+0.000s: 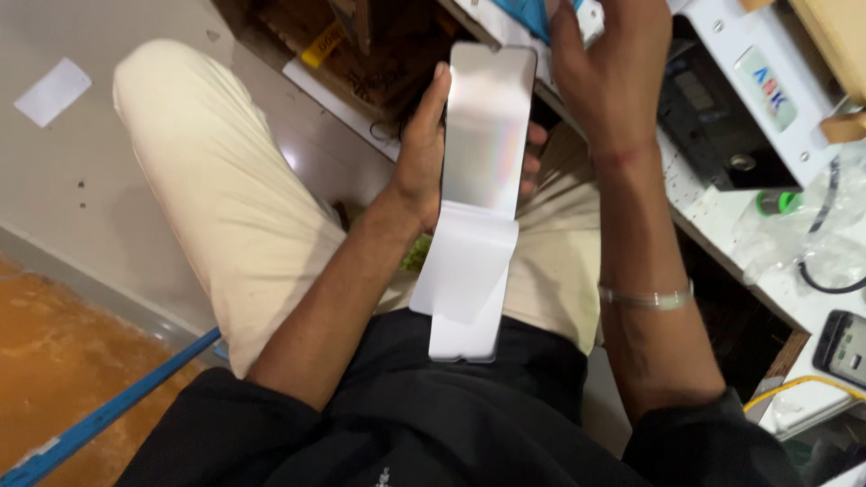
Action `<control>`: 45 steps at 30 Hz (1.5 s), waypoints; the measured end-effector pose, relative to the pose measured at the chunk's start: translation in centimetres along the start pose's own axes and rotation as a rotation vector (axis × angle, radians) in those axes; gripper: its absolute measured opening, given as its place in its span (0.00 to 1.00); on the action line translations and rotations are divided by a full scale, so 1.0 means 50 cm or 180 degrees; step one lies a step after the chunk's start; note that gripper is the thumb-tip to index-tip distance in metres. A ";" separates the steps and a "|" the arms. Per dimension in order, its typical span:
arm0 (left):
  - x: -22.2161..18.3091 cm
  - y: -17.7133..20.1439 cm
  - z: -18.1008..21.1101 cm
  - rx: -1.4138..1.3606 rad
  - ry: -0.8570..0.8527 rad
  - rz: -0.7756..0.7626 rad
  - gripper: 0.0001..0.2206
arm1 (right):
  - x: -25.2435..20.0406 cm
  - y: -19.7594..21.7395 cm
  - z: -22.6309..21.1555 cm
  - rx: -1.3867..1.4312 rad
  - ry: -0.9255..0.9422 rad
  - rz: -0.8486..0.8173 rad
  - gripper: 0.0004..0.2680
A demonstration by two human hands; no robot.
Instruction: The person removes a protective film from a smartphone screen using tweezers and then applies a white screen protector. They peel off the backing layers and align the protector on the screen.
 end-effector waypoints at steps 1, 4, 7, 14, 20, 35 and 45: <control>0.001 0.003 -0.001 -0.0049 0.0008 0.0008 0.39 | -0.047 0.009 -0.023 0.0260 0.0132 0.0043 0.10; -0.001 0.008 0.005 -0.0126 -0.0034 0.0003 0.39 | -0.187 0.041 -0.025 0.0117 -0.0623 0.0293 0.06; 0.001 0.004 0.009 -0.0057 -0.0064 -0.0052 0.39 | -0.336 0.009 0.001 0.1281 -0.2301 0.0205 0.08; 0.000 0.016 0.032 -0.0094 -0.0342 0.0046 0.41 | -0.460 -0.183 -0.181 0.6881 -0.3195 -0.0440 0.23; -0.012 0.039 0.062 -0.0118 -0.0403 0.0499 0.43 | -0.473 -0.141 -0.105 0.4691 -0.4030 -0.1023 0.28; -0.086 0.131 -0.029 -0.0778 -0.0026 0.1386 0.41 | -0.288 -0.142 -0.077 0.3974 -0.3264 -0.0812 0.28; -0.098 0.093 0.035 0.1149 -0.0544 0.1666 0.45 | -0.302 -0.072 -0.080 0.0922 -0.2747 -0.0613 0.25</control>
Point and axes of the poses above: each hand's wrist, its own x-axis towards the middle knuckle, its own y-axis out of the back of the hand, z = x × y, the point moved 10 cm from there along x, towards the middle knuckle, and after that the axes turned 7 degrees about -z, right-handed, at the moved point
